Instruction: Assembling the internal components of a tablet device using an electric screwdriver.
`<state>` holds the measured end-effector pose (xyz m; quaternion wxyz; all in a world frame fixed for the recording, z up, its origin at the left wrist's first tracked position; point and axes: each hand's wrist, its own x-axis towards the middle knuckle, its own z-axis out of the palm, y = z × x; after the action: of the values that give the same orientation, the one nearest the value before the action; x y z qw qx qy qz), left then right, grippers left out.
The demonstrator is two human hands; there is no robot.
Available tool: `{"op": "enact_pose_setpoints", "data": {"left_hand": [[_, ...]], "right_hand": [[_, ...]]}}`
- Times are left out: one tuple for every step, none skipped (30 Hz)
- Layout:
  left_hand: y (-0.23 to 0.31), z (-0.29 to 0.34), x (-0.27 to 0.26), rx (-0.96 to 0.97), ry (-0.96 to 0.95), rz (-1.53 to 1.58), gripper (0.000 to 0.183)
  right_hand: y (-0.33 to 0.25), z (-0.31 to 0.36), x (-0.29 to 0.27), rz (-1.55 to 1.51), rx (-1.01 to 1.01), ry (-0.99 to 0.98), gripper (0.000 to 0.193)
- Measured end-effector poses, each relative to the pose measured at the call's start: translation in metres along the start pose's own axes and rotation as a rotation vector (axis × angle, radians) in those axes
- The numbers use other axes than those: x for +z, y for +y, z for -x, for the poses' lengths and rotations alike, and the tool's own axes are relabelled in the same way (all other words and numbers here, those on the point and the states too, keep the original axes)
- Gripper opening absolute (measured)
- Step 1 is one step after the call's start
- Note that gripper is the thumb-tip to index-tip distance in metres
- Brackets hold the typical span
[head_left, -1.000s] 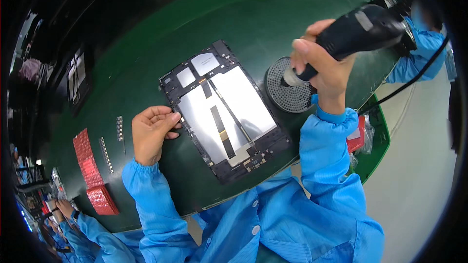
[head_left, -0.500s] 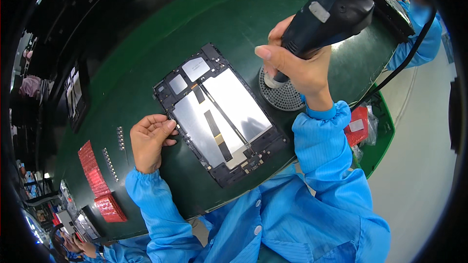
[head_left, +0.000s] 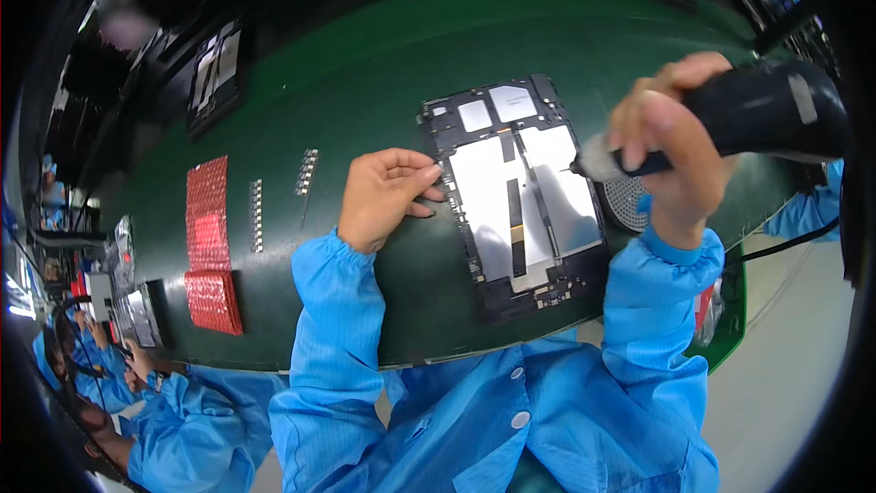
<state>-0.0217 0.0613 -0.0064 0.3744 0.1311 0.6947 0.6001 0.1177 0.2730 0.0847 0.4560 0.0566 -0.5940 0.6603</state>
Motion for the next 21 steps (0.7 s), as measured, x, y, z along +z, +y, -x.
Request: {"op": "enact_pose_setpoints", "data": {"left_hand": [[-0.001,0.002,-0.002,0.003,0.018,0.015,0.021],[-0.003,0.003,-0.006,-0.006,0.010,0.030,0.020],[-0.004,0.004,-0.007,-0.015,-0.004,0.042,0.018],[-0.005,0.004,-0.007,-0.011,0.004,0.057,0.018],[-0.007,0.003,-0.008,-0.017,-0.003,0.050,0.017],[-0.008,0.003,-0.008,-0.023,-0.010,0.043,0.016],[-0.010,0.004,-0.007,-0.003,-0.005,0.061,0.014],[-0.011,0.004,-0.007,-0.001,0.005,0.078,0.014],[-0.011,0.004,-0.007,0.013,-0.009,0.062,0.015],[-0.010,0.004,-0.008,0.026,-0.022,0.045,0.015],[-0.010,0.003,-0.007,0.036,-0.023,0.054,0.015],[-0.009,0.002,-0.007,0.034,-0.018,0.069,0.015],[-0.009,0.002,-0.006,0.030,-0.017,0.052,0.015],[-0.008,0.002,-0.007,0.028,-0.014,0.033,0.016],[-0.009,0.002,-0.008,0.028,-0.009,0.044,0.016],[-0.009,0.002,-0.009,0.026,-0.006,0.049,0.015],[-0.009,0.001,-0.009,0.021,-0.003,0.050,0.015],[-0.008,0.001,-0.009,0.020,0.000,0.056,0.015],[-0.006,0.001,-0.009,0.009,-0.004,0.041,0.016],[-0.006,0.001,-0.009,-0.004,-0.006,0.024,0.016],[-0.007,0.001,-0.009,-0.005,-0.001,0.028,0.016]], "right_hand": [[0.003,-0.001,0.019,0.044,0.069,-0.076,0.023],[0.008,-0.001,0.040,0.093,0.135,-0.153,0.025],[0.017,-0.002,0.059,0.023,0.172,-0.141,0.022],[0.028,-0.003,0.073,-0.044,0.210,-0.128,0.019],[0.036,-0.005,0.082,-0.011,0.204,-0.247,0.024],[0.045,-0.006,0.090,0.000,0.212,-0.265,0.025],[0.053,-0.004,0.096,-0.001,0.214,-0.275,0.024],[0.058,-0.003,0.100,-0.002,0.217,-0.287,0.024],[0.061,-0.002,0.103,-0.001,0.225,-0.305,0.024],[0.062,-0.001,0.105,0.017,0.236,-0.298,0.023],[0.064,0.000,0.104,0.039,0.247,-0.287,0.023],[0.067,0.000,0.103,0.044,0.254,-0.299,0.023],[0.069,0.000,0.101,0.049,0.241,-0.288,0.023],[0.071,0.001,0.102,0.052,0.226,-0.277,0.023],[0.072,0.001,0.103,0.052,0.232,-0.279,0.023],[0.072,0.001,0.105,0.054,0.236,-0.288,0.023],[0.072,0.001,0.105,0.044,0.245,-0.282,0.023],[0.073,0.000,0.105,0.035,0.254,-0.274,0.023],[0.072,-0.001,0.104,0.035,0.257,-0.280,0.023],[0.072,0.000,0.104,0.037,0.267,-0.272,0.023],[0.072,0.000,0.104,0.038,0.277,-0.265,0.023]]}}
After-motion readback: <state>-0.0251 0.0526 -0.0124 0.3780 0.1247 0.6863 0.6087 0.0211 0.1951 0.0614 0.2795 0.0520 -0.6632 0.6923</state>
